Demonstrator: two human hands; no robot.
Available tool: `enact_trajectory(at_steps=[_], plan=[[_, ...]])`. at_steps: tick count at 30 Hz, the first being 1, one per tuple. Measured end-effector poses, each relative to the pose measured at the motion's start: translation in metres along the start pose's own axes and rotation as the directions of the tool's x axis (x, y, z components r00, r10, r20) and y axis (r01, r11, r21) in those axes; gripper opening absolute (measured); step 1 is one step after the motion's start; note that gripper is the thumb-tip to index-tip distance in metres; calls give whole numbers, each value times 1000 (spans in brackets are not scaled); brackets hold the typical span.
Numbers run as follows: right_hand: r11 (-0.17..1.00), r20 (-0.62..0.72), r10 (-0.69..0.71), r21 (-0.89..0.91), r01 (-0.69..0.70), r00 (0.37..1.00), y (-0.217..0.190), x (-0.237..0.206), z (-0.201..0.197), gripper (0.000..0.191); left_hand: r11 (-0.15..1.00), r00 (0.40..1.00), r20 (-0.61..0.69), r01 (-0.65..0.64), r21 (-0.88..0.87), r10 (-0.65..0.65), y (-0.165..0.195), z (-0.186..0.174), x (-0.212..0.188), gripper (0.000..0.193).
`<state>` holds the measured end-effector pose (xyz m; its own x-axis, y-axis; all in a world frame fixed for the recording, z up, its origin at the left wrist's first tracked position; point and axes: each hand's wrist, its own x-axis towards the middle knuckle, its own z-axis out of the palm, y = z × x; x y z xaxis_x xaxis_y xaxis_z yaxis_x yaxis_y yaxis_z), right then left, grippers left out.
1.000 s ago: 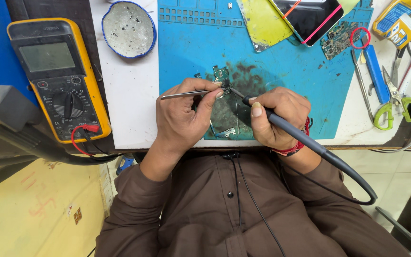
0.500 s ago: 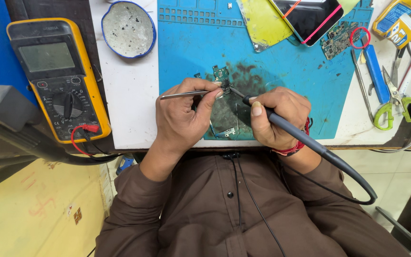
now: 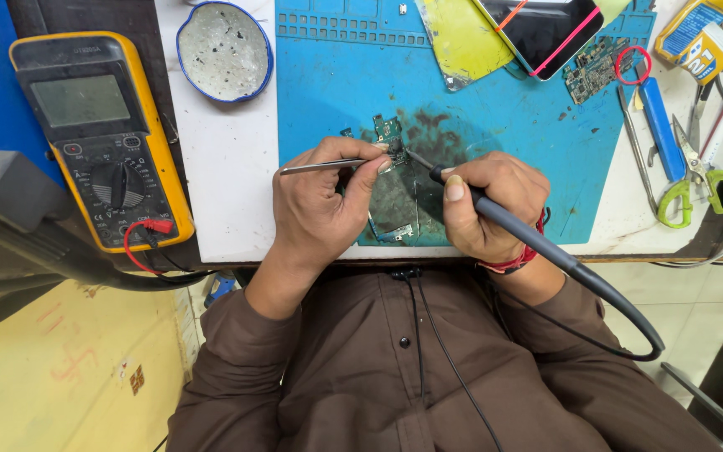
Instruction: The person uses a soldering iron and tweezers to solder components on a small circuit board. They repeatedly apply the soldering iron to specific points while holding the board steady with tweezers.
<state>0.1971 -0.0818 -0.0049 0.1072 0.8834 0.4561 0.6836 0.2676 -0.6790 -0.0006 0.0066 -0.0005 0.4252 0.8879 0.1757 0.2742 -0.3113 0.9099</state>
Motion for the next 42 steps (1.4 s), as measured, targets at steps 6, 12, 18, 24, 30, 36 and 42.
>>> enact_trajectory(at_steps=[6, 12, 18, 24, 30, 36, 42], plan=[[1000, 9, 0, 4, 0, 1000, 0, 0, 0, 10, 1000, 1000, -9, -7, 9, 7, 0, 0, 0, 13], [1000, 10, 6, -1, -6, 1000, 0, 0, -1, 10, 1000, 1000, -11, -8, 18, 8, 0, 0, -1, 13], [1000, -3, 12, -14, -12, 1000, -1, 0, 0, 10, 1000, 1000, -7, 13, -14, -13, 0, 0, -1, 12], [1000, -8, 1, -10, -1, 1000, 0, 0, 1, 10, 1000, 1000, -13, -4, -14, 4, 0, 1, -1, 13], [1000, -10, 3, 1, -3, 1000, 0, 0, 1, 11, 1000, 1000, -4, 8, -2, -8, 0, 0, -1, 12], [1000, 0, 1, 2, -1, 1000, 0, 0, 0, 11, 1000, 1000, -7, -1, 18, 1, 0, 0, 0, 12], [1000, 0, 4, 9, -4, 1000, 0, -1, -1, 11, 1000, 1000, -8, -16, 14, 16, 0, 0, -1, 12]])
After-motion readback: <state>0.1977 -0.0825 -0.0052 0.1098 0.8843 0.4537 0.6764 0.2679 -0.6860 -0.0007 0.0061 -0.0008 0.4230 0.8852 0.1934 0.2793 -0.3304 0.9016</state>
